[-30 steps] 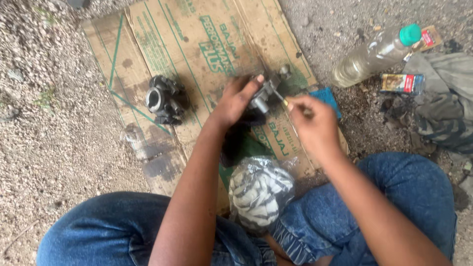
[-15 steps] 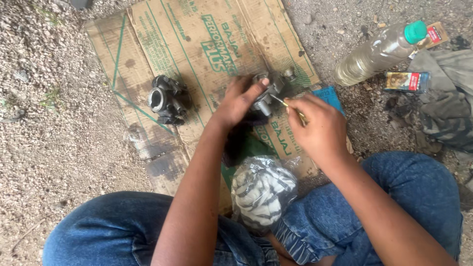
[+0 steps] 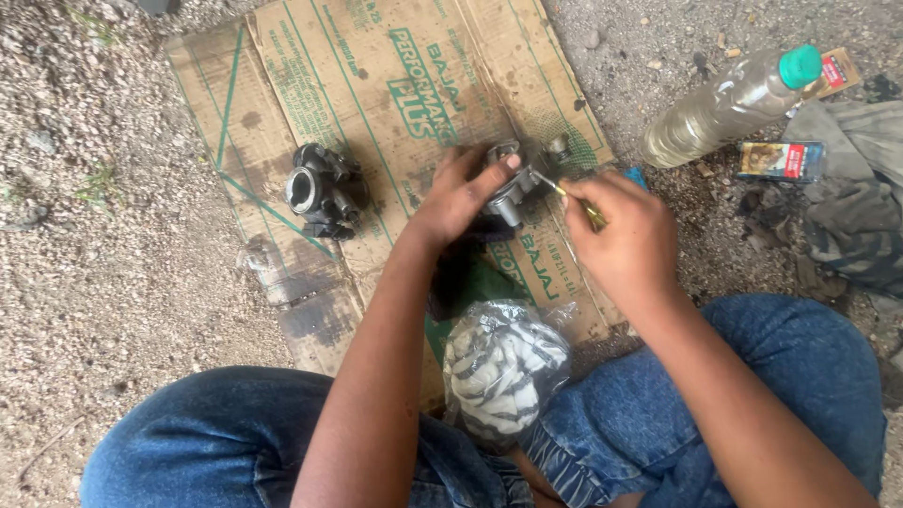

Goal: The person cleans two mechanical components by scraping them with a small tool, wiping them with a green cloth, and pouring liquid from a plastic bottle over them while working on a piece of cardboard on the ground.

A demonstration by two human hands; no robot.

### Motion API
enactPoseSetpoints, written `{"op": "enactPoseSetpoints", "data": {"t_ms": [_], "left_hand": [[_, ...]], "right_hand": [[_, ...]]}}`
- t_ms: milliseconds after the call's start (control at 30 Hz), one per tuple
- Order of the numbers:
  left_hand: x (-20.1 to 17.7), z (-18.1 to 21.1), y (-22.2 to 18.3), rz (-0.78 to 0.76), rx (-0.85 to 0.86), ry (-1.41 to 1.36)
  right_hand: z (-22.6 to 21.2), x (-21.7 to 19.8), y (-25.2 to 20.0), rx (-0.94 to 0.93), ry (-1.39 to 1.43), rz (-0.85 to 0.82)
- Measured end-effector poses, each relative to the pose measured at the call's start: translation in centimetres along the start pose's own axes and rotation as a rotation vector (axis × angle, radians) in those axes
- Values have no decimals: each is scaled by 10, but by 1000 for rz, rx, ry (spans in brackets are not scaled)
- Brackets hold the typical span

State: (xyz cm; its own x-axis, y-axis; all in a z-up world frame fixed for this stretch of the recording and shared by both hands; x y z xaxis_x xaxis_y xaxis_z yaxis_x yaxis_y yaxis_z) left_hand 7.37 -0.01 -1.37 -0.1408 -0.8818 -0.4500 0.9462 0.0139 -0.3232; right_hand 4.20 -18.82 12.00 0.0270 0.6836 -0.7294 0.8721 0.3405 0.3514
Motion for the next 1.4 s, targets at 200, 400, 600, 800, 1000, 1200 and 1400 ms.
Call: {"op": "enactPoseSetpoints", "data": {"t_ms": [200,400,600,800,1000,1200,1400], "left_hand": [[1,1,-1,16,13,-11],[1,5,-5,110,61,36],[3,7,-7,169,70,36],[6,17,-18,322,112,131],[12,29,-28,544,318,171],[25,34,-32,481,316,242],[38,46,-42,494,435,384]], "right_hand": [[-1,1,-1,72,-63,-93],[-3,-2,-1,80,-41,-87],[2,-2,-4,129,96,-73],[10,-4,-10,161,128,-56],[34,1,-20,260,174,-71],[65,34,-47,856,620,-279],[89,66,-78,1400,1280,-235]]}}
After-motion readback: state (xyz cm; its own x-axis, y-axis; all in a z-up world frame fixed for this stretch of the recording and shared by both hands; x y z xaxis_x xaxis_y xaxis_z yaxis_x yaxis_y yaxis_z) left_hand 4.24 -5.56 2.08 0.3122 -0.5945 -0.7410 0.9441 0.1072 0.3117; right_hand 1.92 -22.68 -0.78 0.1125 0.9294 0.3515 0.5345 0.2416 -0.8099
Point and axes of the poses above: each hand's wrist, its own y-axis towards the middle knuckle, its own x-axis out of the palm, z = x × y, the point moved 8 cm from there along y, towards the middle knuckle, and after that the axes turned 6 degrees about y, right-handed, at the moved point
